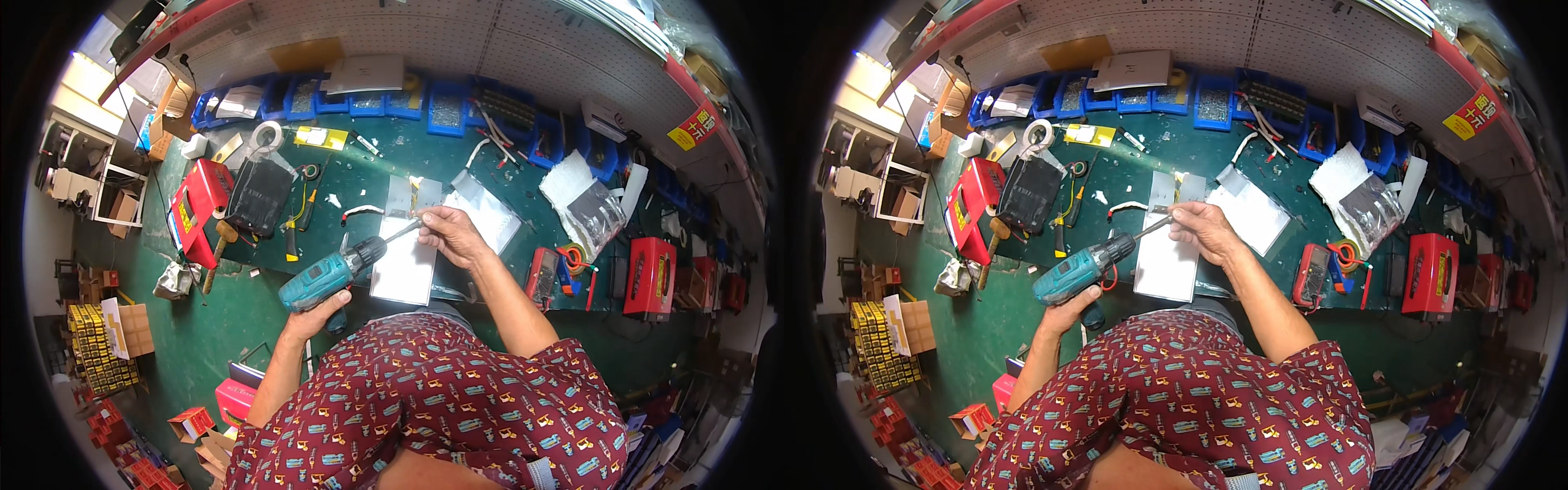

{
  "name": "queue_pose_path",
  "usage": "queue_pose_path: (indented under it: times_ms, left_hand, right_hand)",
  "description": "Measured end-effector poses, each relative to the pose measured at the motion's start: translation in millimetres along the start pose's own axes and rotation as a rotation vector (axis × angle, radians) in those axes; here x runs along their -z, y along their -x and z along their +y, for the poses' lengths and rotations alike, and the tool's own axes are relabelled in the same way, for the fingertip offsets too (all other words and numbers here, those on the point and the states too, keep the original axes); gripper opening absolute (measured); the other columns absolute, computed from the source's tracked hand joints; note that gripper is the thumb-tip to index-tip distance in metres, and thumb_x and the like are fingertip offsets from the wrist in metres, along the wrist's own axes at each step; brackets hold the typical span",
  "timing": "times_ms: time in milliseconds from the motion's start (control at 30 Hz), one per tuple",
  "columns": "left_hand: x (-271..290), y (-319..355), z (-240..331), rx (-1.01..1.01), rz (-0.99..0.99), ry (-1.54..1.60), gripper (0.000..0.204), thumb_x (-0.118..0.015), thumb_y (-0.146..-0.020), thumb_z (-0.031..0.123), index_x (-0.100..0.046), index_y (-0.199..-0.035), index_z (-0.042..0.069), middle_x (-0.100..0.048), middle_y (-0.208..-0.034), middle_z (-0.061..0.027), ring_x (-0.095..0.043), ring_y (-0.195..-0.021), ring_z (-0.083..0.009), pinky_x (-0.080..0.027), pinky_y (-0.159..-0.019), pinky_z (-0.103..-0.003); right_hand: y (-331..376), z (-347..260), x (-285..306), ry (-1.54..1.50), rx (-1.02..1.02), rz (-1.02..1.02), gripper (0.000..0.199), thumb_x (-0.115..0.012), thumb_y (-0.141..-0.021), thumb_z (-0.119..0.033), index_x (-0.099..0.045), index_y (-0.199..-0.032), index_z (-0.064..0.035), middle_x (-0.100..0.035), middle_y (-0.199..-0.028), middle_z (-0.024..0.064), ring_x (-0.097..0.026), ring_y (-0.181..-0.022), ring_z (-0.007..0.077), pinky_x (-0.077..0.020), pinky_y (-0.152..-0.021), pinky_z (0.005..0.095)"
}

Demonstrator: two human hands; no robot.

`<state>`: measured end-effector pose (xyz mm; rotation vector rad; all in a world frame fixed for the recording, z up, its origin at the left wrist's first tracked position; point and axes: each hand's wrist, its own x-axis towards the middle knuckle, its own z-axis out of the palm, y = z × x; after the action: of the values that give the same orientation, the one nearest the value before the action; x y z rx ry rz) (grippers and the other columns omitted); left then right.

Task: The person uses a cordless drill to fasten screws into a white rectangular panel on a green workbench. They repeatedly position the panel, align components, and drive screws, then set the panel aside and handle additional white panels and small parts.

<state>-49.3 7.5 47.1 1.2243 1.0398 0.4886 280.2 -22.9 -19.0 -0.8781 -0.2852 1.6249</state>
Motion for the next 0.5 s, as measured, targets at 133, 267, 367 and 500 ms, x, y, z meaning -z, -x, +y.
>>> queue_pose_path:
  times_ms: [133,267,367,500]
  left_hand:
    - [-4,0,-2,0.005,0.008,0.0,0.036,-0.083,-0.084,0.021,-0.067,-0.113,0.008,-0.068,-0.098,-0.0006,-0.063,-0.09,-0.0122,-0.052,-0.081,-0.029]
    - [-8,3,-1,-0.028,0.017,0.007,0.038,-0.084,-0.084,0.02,-0.067,-0.115,0.007,-0.068,-0.101,-0.0005,-0.063,-0.092,-0.0123,-0.052,-0.084,-0.029]
    - [-9,5,-3,-0.027,0.027,0.006,0.038,-0.083,-0.084,0.019,-0.067,-0.116,0.007,-0.068,-0.103,-0.0004,-0.063,-0.094,-0.0121,-0.051,-0.084,-0.029]
    - [-9,6,-4,-0.002,0.012,-0.022,0.037,-0.083,-0.085,0.02,-0.067,-0.116,0.008,-0.068,-0.105,-0.0007,-0.063,-0.096,-0.0127,-0.051,-0.086,-0.03]
  right_hand:
    - [-1,3,3,-0.015,0.018,0.029,0.022,-0.067,-0.096,-0.012,-0.066,-0.113,0.0032,-0.068,-0.09,0.0051,-0.068,-0.075,0.0114,-0.064,-0.071,0.0258]
    - [0,10,6,0.022,0.059,-0.001,0.02,-0.071,-0.095,-0.019,-0.065,-0.104,-0.0014,-0.068,-0.092,0.0038,-0.067,-0.075,0.0096,-0.0599,-0.066,0.0228]
    - [1,10,4,0.044,0.085,-0.005,0.019,-0.071,-0.095,-0.019,-0.065,-0.102,-0.0024,-0.068,-0.091,0.0037,-0.066,-0.075,0.0099,-0.0593,-0.066,0.0229]
    - [3,12,1,0.001,0.118,0.026,0.02,-0.07,-0.095,-0.019,-0.063,-0.101,-0.0003,-0.068,-0.095,0.0078,-0.068,-0.077,0.015,-0.0612,-0.065,0.026]
